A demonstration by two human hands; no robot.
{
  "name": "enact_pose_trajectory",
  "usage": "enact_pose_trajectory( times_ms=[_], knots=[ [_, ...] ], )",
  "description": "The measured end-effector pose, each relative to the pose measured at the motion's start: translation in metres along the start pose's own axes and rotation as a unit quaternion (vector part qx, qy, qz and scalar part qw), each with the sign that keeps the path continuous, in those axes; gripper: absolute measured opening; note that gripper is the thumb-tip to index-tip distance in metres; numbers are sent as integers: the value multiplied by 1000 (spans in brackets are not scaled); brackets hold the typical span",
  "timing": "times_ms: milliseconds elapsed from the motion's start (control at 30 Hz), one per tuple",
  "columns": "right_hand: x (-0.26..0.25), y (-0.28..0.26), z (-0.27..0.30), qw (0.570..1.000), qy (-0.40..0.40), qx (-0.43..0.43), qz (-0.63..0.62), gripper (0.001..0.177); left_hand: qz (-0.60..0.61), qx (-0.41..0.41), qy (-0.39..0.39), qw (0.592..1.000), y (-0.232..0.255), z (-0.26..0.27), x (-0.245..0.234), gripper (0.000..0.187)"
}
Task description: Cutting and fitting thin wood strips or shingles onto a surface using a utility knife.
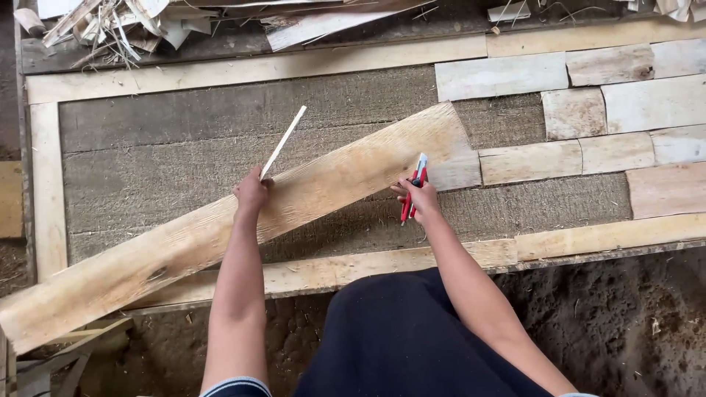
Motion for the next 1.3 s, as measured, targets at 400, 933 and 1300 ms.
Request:
enact_pose_trajectory(
  times_ms=[400,933,1300],
  knots=[
    [33,-11,20,987,-76,37,134,46,31,-1,40,999,-18,-34,8,18],
    [-15,39,22,968,-113,72,210,34,160,2,175,971,43,72,37,30],
    [-21,7,46,941,-220,52,251,30,605,-10,14,796,144,211,94,40]
  ],
)
Point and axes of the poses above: each hand's wrist, its own z-axis away from the middle knuckle, its own x-axis out of the palm, y = z × x, the point moved 6 cm from there along -z, towards the middle knuckle, and after that the axes turned 6 degrees about y, right-handed, at the moved point
